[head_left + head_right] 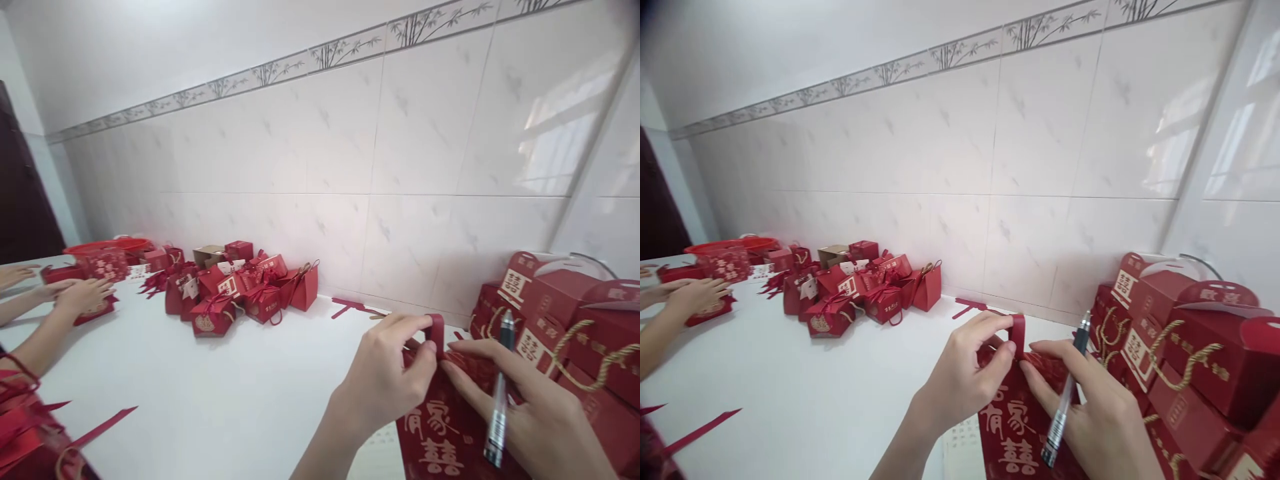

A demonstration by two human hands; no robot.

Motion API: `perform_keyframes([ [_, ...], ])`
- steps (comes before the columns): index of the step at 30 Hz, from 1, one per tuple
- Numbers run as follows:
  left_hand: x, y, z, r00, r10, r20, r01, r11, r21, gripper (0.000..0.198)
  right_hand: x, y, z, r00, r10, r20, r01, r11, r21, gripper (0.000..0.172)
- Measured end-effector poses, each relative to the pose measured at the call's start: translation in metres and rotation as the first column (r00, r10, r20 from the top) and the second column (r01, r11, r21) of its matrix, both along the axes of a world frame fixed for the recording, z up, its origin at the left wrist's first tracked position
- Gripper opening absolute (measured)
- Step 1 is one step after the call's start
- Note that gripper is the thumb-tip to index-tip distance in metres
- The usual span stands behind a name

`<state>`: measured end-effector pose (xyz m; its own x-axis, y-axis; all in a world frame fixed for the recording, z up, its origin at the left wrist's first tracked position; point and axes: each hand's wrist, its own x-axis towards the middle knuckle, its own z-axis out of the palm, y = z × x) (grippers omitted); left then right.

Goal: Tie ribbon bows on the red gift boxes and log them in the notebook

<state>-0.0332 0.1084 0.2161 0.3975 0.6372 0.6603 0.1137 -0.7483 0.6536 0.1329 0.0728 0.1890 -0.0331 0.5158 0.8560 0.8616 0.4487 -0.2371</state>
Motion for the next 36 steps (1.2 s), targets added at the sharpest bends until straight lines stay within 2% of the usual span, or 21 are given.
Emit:
perform_keyframes([
  [5, -0.001, -0.003, -0.001, 0.999, -0.031, 0.012, 0.031, 0.999, -0.011, 0.039, 0.006, 0.002, -0.011, 1.000, -0.017, -0.027, 0.017, 1.000, -0.004, 0.041],
  [9, -0.002, -0.007, 0.001, 0.999, -0.030, -0.016, 0.030, 0.999, -0.012, 0.039, 0.008, 0.003, -0.017, 0.997, 0.026, -0.078, -0.026, 1.000, -0.008, 0.034],
  [12, -0.003, -0.008, 0.003, 0.999, -0.028, -0.043, 0.028, 1.000, -0.014, 0.039, 0.007, 0.003, -0.017, 0.995, 0.038, -0.091, -0.041, 0.998, -0.038, 0.035],
  [17, -0.003, -0.007, 0.003, 0.999, -0.027, -0.041, 0.027, 1.000, -0.007, 0.040, 0.003, 0.002, -0.010, 0.999, 0.019, -0.046, -0.019, 1.000, -0.002, 0.035],
  [22, -0.004, -0.006, 0.004, 0.997, -0.076, -0.001, 0.076, 0.996, -0.040, 0.037, -0.006, -0.006, 0.005, 0.995, 0.089, 0.036, -0.091, 0.995, 0.037, 0.015],
  [27, -0.006, 0.000, 0.004, 0.999, -0.036, -0.021, 0.034, 0.996, -0.087, 0.034, -0.014, -0.010, 0.011, 0.990, 0.138, -0.018, -0.138, 0.989, -0.046, 0.017],
  [36, -0.008, 0.005, 0.000, 0.997, -0.015, -0.072, 0.004, 0.990, -0.143, 0.036, -0.019, -0.006, 0.011, 0.983, 0.174, -0.057, -0.177, 0.983, -0.044, 0.020],
])
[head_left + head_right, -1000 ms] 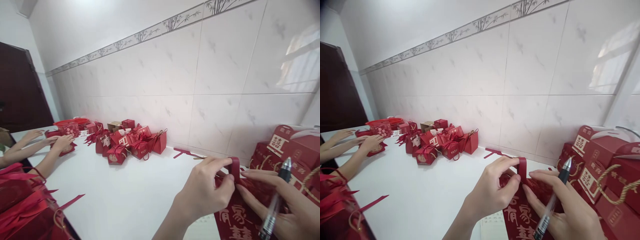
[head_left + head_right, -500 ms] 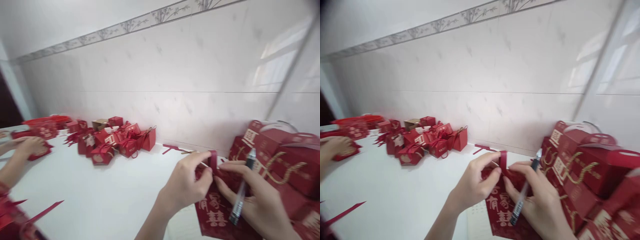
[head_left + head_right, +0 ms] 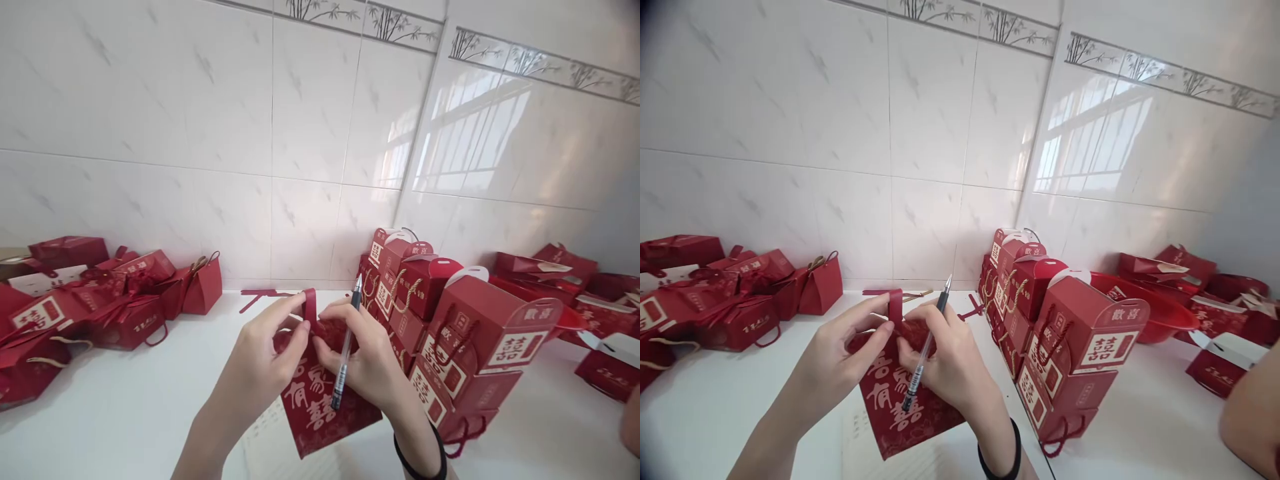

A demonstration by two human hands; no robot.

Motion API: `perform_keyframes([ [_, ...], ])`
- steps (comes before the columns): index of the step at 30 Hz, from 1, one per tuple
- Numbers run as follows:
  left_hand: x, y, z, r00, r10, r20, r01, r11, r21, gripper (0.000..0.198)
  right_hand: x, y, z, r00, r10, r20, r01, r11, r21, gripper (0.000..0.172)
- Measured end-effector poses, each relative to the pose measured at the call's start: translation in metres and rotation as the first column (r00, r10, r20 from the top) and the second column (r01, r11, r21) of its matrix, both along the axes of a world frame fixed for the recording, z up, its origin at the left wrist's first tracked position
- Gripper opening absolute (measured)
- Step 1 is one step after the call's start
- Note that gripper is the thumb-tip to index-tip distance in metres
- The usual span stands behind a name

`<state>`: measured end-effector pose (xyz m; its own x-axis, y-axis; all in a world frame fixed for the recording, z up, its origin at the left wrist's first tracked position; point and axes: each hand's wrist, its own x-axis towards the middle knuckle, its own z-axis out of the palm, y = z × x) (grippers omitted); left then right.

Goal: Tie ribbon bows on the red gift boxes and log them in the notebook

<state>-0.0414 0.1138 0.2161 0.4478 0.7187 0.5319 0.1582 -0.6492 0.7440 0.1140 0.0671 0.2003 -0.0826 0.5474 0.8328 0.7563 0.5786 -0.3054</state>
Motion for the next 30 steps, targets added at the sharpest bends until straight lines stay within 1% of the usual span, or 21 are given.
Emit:
perform_keyframes([
  [8, 0.0001, -0.0027, 0.0039, 1.000, -0.010, -0.022, 0.009, 1.000, -0.024, 0.036, 0.0010, -0.0004, -0.0010, 1.000, 0.001, -0.014, -0.001, 1.000, -0.004, 0.020],
  [17, -0.0002, -0.0038, 0.0025, 1.000, -0.010, -0.015, 0.009, 0.999, -0.032, 0.038, 0.0010, -0.0009, -0.0006, 1.000, -0.014, 0.001, 0.014, 1.000, 0.023, 0.018],
  [26, 0.0002, -0.0050, 0.0042, 1.000, -0.023, -0.014, 0.022, 0.997, -0.076, 0.039, 0.0007, -0.0017, 0.0013, 1.000, 0.009, -0.010, -0.010, 1.000, -0.010, 0.020],
  [30, -0.0001, -0.0053, 0.0045, 1.000, -0.026, -0.010, 0.026, 0.997, -0.077, 0.041, 0.0008, -0.0019, 0.0012, 1.000, 0.008, -0.008, -0.008, 1.000, -0.001, 0.019],
])
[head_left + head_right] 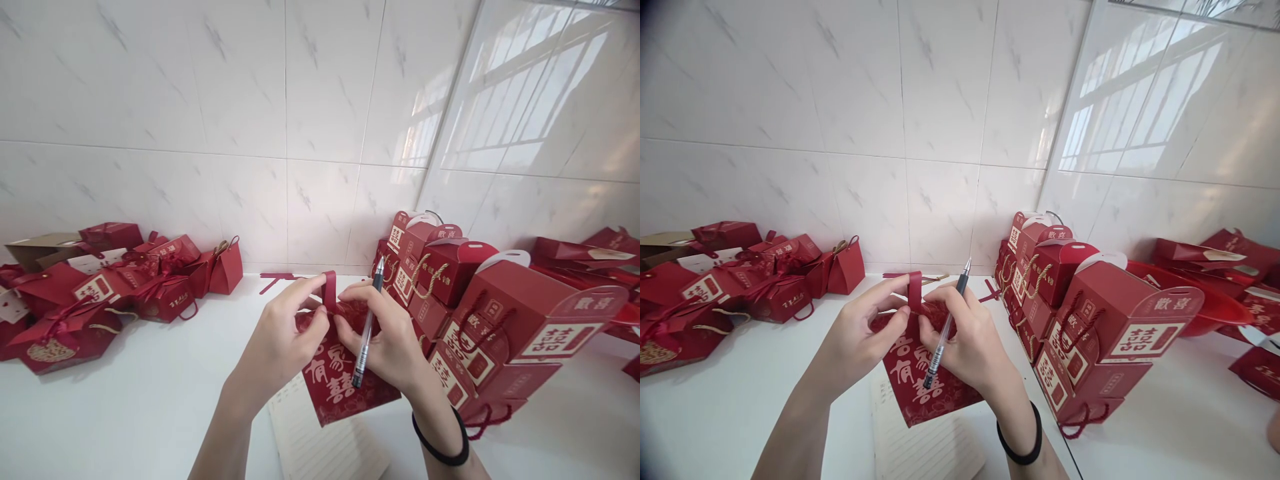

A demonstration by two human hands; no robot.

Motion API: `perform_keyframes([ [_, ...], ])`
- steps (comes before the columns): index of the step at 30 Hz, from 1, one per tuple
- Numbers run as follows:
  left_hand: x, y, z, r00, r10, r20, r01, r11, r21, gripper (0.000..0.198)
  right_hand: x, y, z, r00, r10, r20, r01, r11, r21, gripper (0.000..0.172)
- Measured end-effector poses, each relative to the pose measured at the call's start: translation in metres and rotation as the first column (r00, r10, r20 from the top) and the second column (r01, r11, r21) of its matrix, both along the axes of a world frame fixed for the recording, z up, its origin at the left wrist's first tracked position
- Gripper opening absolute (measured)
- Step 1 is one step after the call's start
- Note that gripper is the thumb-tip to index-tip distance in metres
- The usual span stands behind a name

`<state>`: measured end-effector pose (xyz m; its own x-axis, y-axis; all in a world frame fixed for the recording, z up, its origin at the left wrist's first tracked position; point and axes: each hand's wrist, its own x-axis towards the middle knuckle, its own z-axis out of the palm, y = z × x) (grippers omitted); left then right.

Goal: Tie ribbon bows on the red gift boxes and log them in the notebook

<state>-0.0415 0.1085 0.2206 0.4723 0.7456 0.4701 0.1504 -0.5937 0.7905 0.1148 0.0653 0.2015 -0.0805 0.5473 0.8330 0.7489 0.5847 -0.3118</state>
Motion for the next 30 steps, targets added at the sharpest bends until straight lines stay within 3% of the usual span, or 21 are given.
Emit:
perform_keyframes([
  [9, -0.0004, 0.0000, 0.0001, 1.000, 0.002, -0.009, -0.002, 1.000, 0.005, 0.040, -0.0004, 0.0004, -0.0004, 1.000, -0.008, 0.013, 0.008, 1.000, 0.006, 0.020],
  [23, 0.0005, -0.0041, 0.0001, 1.000, -0.015, 0.017, 0.013, 0.996, 0.094, 0.046, 0.0036, 0.0025, -0.0046, 0.995, -0.081, 0.054, 0.074, 0.990, 0.123, 0.015],
  [30, 0.0018, -0.0050, 0.0004, 1.000, -0.005, 0.025, 0.003, 0.996, 0.090, 0.039, 0.0036, 0.0038, -0.0029, 0.993, -0.081, 0.090, 0.065, 0.984, 0.169, 0.017],
])
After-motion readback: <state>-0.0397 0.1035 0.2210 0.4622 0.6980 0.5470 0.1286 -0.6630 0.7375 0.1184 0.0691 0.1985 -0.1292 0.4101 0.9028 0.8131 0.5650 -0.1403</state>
